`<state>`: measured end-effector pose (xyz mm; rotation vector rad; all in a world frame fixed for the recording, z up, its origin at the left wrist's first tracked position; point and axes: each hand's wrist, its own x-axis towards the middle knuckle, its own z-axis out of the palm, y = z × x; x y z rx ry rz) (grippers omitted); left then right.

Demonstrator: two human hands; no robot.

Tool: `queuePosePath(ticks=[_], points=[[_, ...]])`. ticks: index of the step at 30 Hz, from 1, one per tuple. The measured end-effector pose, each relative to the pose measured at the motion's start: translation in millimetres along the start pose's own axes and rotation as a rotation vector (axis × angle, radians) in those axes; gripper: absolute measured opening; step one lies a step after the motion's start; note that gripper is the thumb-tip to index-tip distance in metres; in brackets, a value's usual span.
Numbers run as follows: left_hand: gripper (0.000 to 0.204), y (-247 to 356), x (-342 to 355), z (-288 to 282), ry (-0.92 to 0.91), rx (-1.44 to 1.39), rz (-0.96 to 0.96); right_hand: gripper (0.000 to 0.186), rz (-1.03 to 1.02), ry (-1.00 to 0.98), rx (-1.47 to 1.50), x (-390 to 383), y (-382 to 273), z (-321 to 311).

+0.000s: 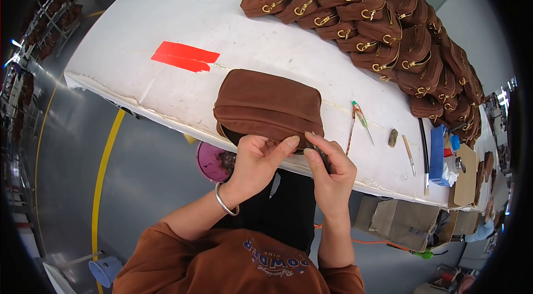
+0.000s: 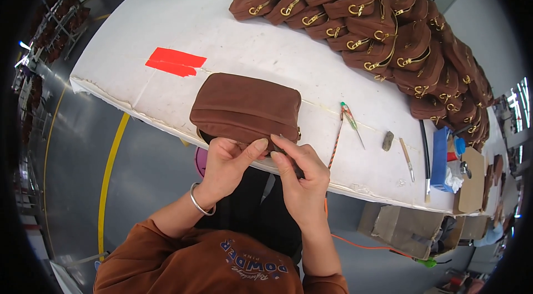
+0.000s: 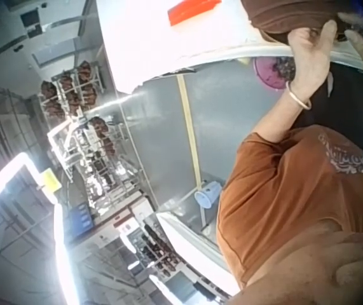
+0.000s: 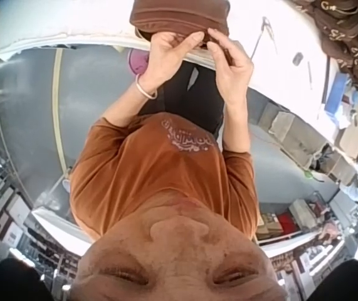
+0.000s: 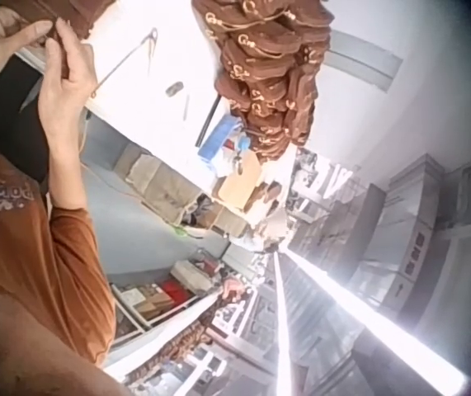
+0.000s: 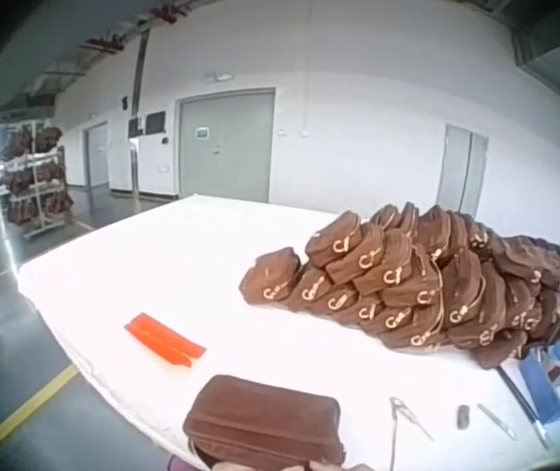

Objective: Inspecting finished leather bags, trimming threads, and marking a production log.

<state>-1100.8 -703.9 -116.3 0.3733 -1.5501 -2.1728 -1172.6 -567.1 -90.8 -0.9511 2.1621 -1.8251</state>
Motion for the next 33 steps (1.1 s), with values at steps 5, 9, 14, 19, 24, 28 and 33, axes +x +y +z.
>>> queuePosePath(ticks=[5, 9, 14, 19, 24, 28, 33], points=[[0.017, 2.9, -1.5, 0.3, -0.005, -0.021, 0.054, 0.03, 0.065, -0.019, -0.027, 1.9, -6.9, 7.0], [0.015, 2.4, -2.1, 1.2, -0.02, 0.006, 0.063, 0.029, 0.024, -0.009, -0.033, 1.7, -3.3, 7.5], [0.015, -1.6, -2.0, 0.6, -0.021, -0.025, 0.068, 0.028, -0.081, 0.062, -0.184, -1.3, -4.8, 14.9], [0.016, -1.6, -2.2, 1.3, -0.033, -0.033, 0.073, 0.027, -0.228, 0.172, -0.392, -4.7, 6.6, 25.0], [0.022, 1.7, -2.4, -3.3, -0.05, 0.011, 0.046, 0.022, 0.001, 0.157, 0.125, -3.3, 2.7, 16.2], [0.022, 1.2, -2.8, -2.9, -0.038, -0.006, 0.061, 0.022, 0.212, 0.091, 0.33, -0.2, -7.8, 3.4], [0.019, -0.7, -2.2, 0.1, -0.027, -0.025, 0.087, 0.024, 0.073, 0.049, 0.179, -3.0, -1.0, 2.8]])
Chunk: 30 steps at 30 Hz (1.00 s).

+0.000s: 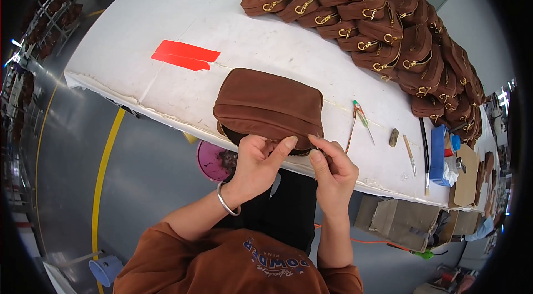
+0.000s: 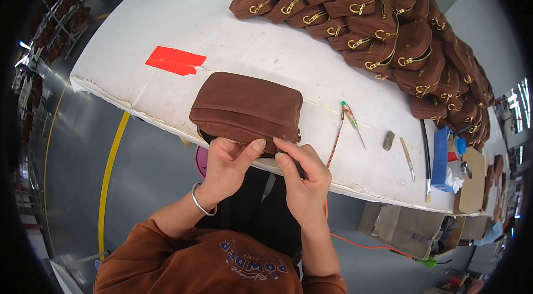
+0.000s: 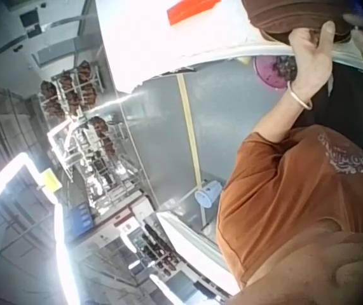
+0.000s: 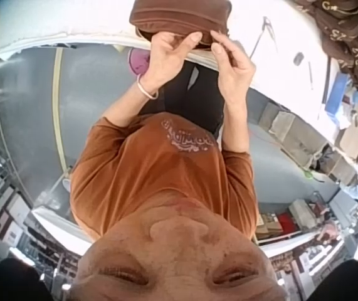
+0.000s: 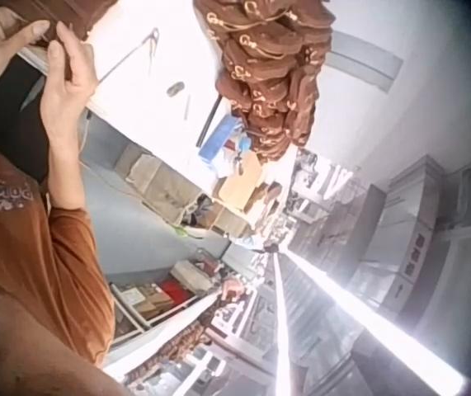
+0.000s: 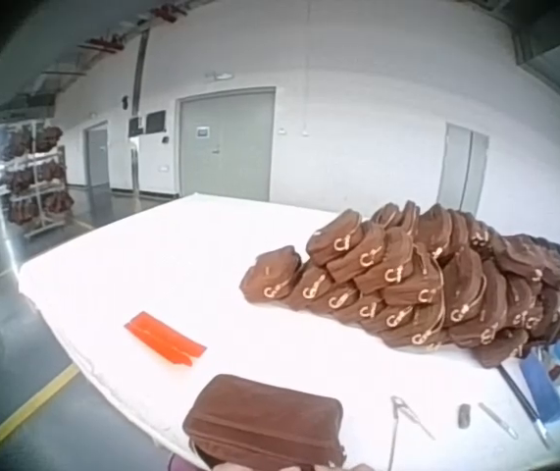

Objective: Inspecting finished leather bags, trimming threads, and marking a production log.

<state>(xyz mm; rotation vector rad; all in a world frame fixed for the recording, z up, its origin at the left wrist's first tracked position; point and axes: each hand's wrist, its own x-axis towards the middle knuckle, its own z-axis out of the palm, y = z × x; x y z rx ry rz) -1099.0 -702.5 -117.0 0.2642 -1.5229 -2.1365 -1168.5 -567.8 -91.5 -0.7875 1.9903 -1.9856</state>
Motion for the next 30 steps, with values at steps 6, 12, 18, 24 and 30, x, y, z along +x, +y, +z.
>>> queuePosePath(ticks=[6, 12, 18, 24, 30], points=[[0.02, -1.1, 1.9, 0.3, -0.016, -0.02, 0.03, 0.023, -0.057, -0.031, -0.088, -1.9, -2.2, -2.3], [0.019, 8.2, 4.6, -2.5, 0.02, 0.025, -0.049, 0.024, -0.092, -0.166, -0.02, -10.6, -16.8, -12.6], [0.018, 26.5, 19.1, -11.1, 0.09, 0.027, -0.094, 0.028, -0.074, -0.473, -0.035, -15.1, -24.0, -16.2], [0.015, 35.2, 26.2, -13.1, 0.105, -0.002, -0.088, 0.038, 0.011, -0.765, -0.49, -28.8, -8.9, 7.9], [0.014, 27.5, 19.7, -13.8, 0.082, -0.002, -0.099, 0.035, -0.024, -0.589, -0.422, -21.8, -35.4, -5.7]])
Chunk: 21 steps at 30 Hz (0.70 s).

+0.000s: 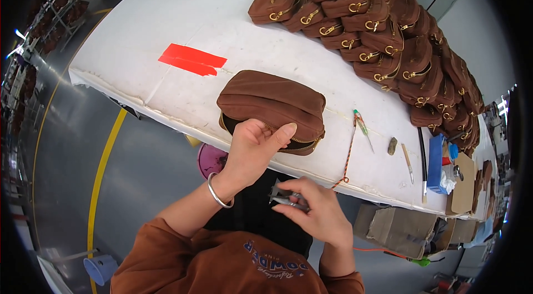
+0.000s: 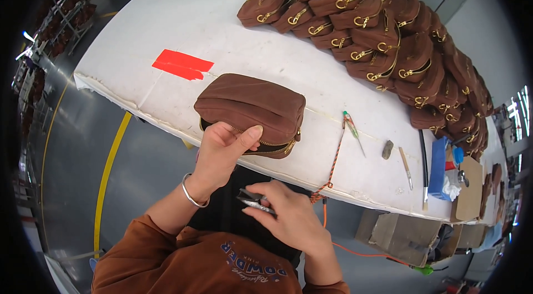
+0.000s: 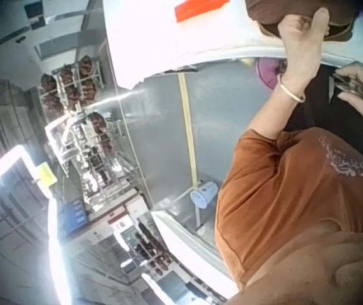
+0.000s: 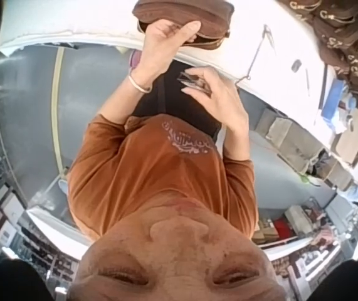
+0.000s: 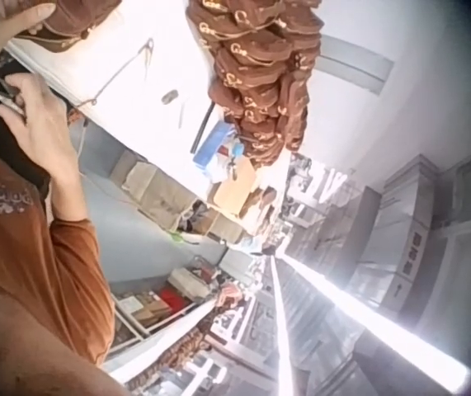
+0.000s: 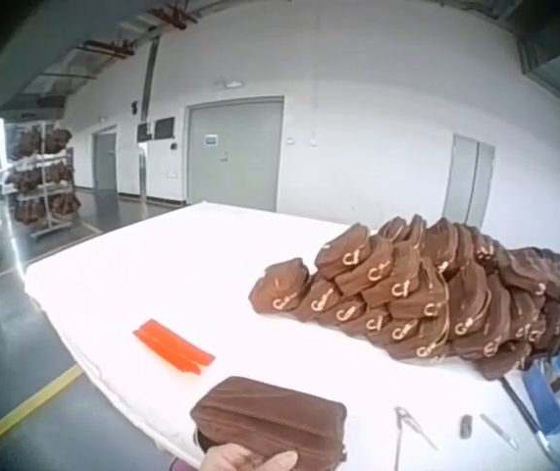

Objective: Inspecting finished leather bags, trimming threads, and marking a production log.

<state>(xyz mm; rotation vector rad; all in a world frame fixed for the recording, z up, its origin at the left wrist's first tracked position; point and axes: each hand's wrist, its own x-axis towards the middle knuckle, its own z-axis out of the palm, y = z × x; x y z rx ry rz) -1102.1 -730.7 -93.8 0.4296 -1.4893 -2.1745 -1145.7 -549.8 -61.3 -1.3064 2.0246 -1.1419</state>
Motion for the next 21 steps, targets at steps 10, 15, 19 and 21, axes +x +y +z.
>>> queuePosePath(ticks=[10, 15, 19, 21], points=[[0.017, -13.9, -11.8, 9.3, -0.086, 0.061, 0.06, 0.036, -0.166, 0.63, -0.096, 31.3, 17.0, -11.5], [0.018, -14.2, -16.0, 13.4, -0.141, 0.039, 0.095, 0.032, -0.175, 0.637, -0.122, 34.4, 19.6, -10.2], [0.02, -17.7, -16.7, 16.9, -0.172, 0.05, 0.086, 0.031, -0.206, 0.643, -0.13, 34.4, 29.1, -11.5], [0.019, -18.7, -18.0, 12.3, -0.175, 0.064, 0.102, 0.031, -0.225, 0.636, -0.172, 35.9, 27.5, -9.9]])
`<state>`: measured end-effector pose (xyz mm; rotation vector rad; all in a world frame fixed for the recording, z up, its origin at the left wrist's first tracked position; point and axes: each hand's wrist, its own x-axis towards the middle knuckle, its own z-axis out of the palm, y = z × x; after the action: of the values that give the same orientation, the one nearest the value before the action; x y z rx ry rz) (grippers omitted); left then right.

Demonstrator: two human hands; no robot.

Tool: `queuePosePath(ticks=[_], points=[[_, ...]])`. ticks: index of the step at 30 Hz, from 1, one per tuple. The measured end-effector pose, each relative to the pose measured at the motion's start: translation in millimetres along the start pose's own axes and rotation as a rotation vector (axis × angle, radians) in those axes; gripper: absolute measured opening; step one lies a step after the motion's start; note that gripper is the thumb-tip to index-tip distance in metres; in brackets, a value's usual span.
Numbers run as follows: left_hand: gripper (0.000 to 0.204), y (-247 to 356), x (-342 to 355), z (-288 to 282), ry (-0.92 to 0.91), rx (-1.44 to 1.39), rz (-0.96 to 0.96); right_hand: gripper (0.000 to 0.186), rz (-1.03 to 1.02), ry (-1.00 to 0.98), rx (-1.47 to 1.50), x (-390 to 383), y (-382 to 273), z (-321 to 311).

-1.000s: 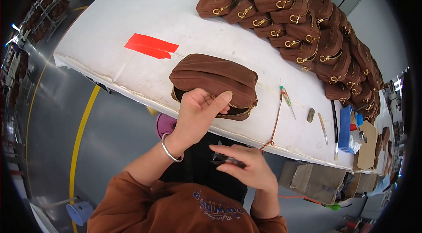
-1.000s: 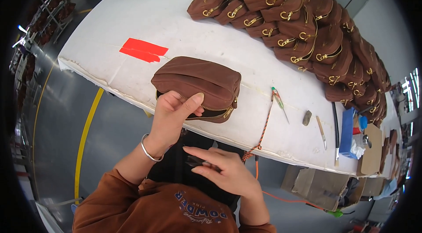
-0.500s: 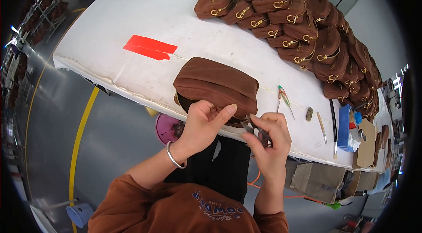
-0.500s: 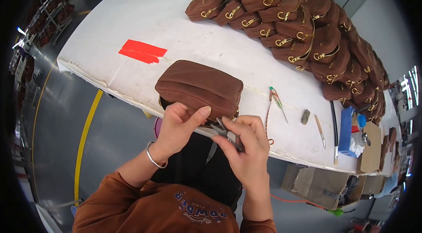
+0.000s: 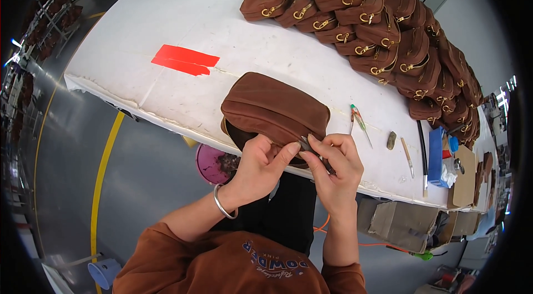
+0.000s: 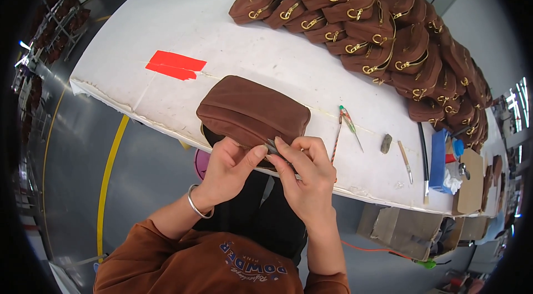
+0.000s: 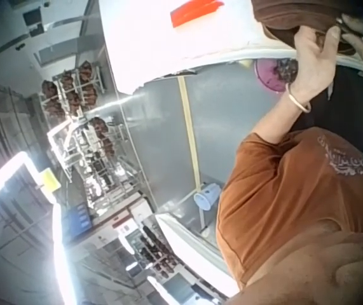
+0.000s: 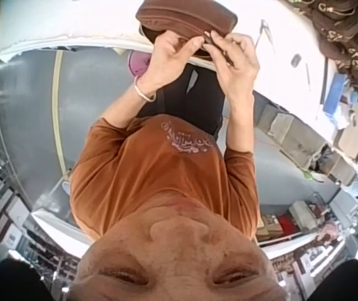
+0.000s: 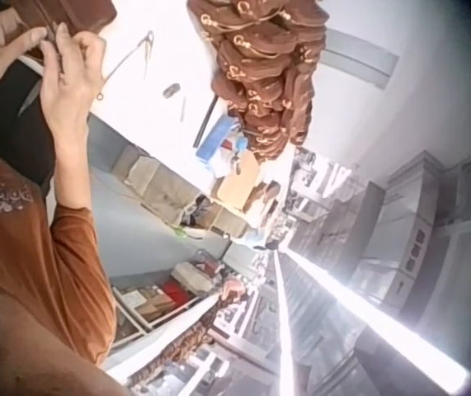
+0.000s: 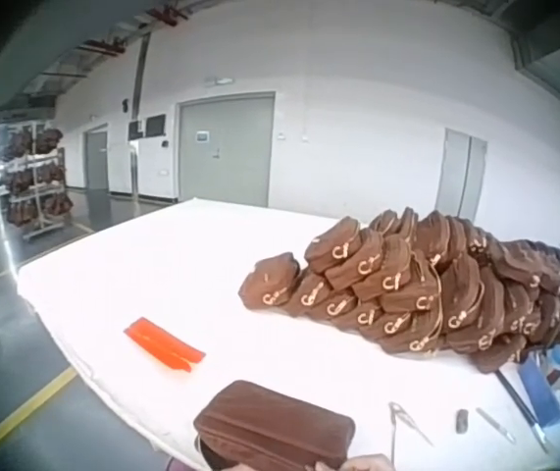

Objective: Inspecting finished leather bags, trimming threads, and marking a production log.

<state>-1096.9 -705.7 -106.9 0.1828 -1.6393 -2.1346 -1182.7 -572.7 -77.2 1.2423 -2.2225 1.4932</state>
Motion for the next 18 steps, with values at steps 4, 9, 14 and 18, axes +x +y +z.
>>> queuePosePath(ticks=[4, 9, 14, 18], points=[[0.019, -1.1, 0.6, 1.9, -0.001, -0.011, 0.015, 0.03, -0.045, 0.009, -0.015, 1.0, 1.5, -0.3], [0.019, -3.0, 0.0, 2.0, -0.015, -0.009, 0.001, 0.028, -0.065, 0.005, -0.015, 0.6, 4.6, -2.6], [0.018, -2.9, -1.6, 2.3, -0.009, 0.001, -0.003, 0.027, -0.063, -0.01, -0.001, -1.2, 5.2, -3.3], [0.017, -4.2, -2.5, 1.9, 0.003, 0.051, 0.002, 0.025, -0.06, -0.018, -0.016, -1.7, 3.4, -4.1]])
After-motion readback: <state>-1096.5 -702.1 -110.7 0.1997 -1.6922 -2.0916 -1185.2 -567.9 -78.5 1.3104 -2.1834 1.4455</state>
